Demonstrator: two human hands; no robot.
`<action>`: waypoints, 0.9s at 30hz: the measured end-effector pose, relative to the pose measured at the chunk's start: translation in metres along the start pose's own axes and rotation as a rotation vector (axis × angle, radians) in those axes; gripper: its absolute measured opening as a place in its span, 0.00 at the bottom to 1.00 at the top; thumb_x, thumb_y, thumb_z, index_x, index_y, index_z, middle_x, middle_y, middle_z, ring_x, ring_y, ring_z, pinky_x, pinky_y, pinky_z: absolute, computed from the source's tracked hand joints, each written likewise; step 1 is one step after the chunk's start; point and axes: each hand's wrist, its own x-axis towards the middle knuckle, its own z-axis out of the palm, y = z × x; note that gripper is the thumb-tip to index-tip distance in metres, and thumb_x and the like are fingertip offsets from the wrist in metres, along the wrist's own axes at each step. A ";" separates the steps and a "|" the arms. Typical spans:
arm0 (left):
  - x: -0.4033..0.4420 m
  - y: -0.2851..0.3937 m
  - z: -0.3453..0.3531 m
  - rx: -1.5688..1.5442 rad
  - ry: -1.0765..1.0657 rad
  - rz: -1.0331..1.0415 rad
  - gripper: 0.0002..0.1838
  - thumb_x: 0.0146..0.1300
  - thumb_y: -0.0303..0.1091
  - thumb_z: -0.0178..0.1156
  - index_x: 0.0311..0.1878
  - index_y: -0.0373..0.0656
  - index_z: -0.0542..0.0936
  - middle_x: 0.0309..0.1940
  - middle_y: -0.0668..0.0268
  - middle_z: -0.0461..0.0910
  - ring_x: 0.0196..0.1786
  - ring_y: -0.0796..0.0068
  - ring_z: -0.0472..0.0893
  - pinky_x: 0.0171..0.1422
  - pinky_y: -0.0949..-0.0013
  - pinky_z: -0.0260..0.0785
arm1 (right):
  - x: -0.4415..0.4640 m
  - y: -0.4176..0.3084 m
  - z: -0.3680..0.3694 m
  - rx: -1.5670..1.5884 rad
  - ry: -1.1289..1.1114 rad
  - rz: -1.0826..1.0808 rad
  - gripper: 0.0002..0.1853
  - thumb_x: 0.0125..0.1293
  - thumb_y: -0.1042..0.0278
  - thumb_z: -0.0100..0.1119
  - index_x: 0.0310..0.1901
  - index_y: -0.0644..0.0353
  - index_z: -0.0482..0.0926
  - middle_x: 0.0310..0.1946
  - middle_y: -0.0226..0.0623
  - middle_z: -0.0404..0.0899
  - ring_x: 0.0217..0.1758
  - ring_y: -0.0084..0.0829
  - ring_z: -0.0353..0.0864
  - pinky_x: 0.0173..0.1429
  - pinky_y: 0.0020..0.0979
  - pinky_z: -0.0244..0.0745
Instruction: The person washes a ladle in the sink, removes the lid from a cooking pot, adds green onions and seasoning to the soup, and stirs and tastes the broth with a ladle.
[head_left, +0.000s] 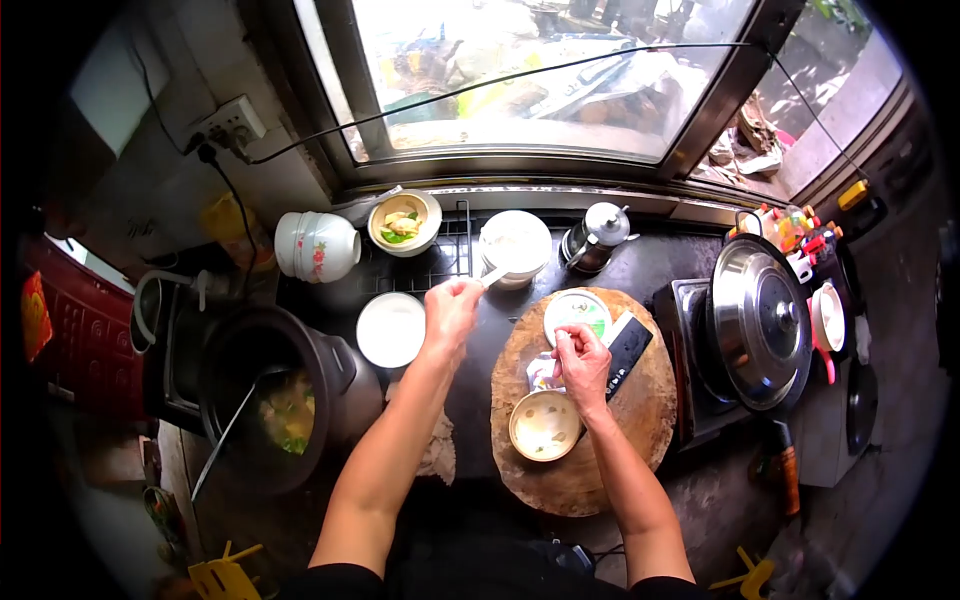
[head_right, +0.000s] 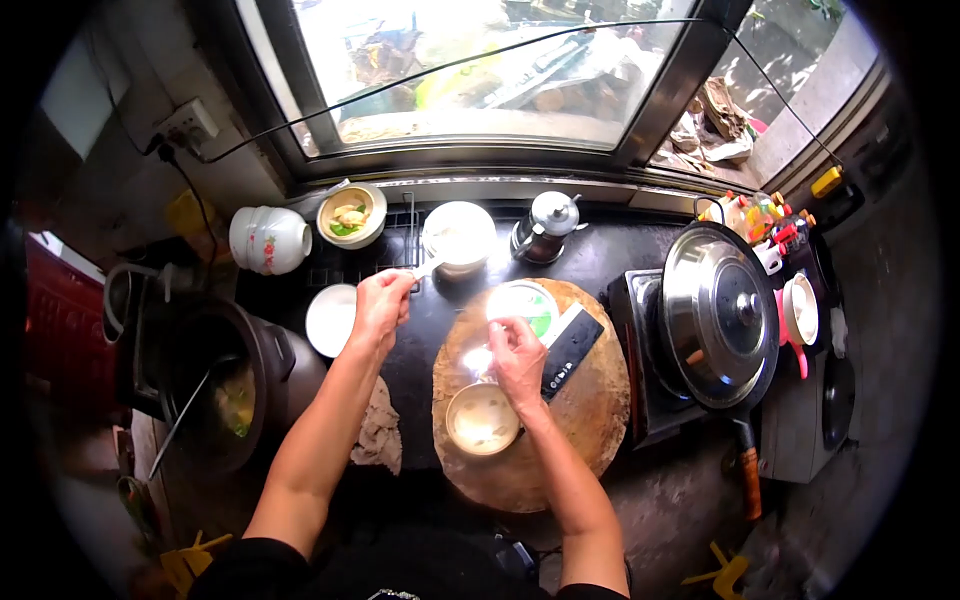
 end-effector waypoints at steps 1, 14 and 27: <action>-0.019 0.006 -0.001 -0.066 0.000 0.000 0.07 0.62 0.31 0.63 0.36 0.36 0.82 0.18 0.75 0.70 0.17 0.87 0.65 0.19 0.78 0.54 | -0.002 -0.002 0.004 0.005 -0.017 0.001 0.07 0.68 0.70 0.58 0.42 0.64 0.81 0.22 0.29 0.79 0.17 0.16 0.74 0.20 0.20 0.66; -0.273 0.105 -0.178 0.202 0.549 0.436 0.04 0.66 0.26 0.61 0.42 0.36 0.82 0.25 0.77 0.72 0.24 0.90 0.68 0.24 0.83 0.56 | -0.046 -0.061 0.106 0.090 -0.298 -0.057 0.06 0.71 0.68 0.58 0.42 0.62 0.78 0.23 0.27 0.76 0.19 0.14 0.70 0.21 0.18 0.66; -0.279 0.105 -0.213 1.185 0.684 0.969 0.08 0.56 0.21 0.67 0.40 0.38 0.82 0.25 0.64 0.77 0.22 0.68 0.77 0.24 0.68 0.69 | -0.063 -0.066 0.161 0.074 -0.386 -0.058 0.06 0.70 0.70 0.58 0.43 0.62 0.79 0.23 0.28 0.77 0.20 0.15 0.72 0.22 0.18 0.66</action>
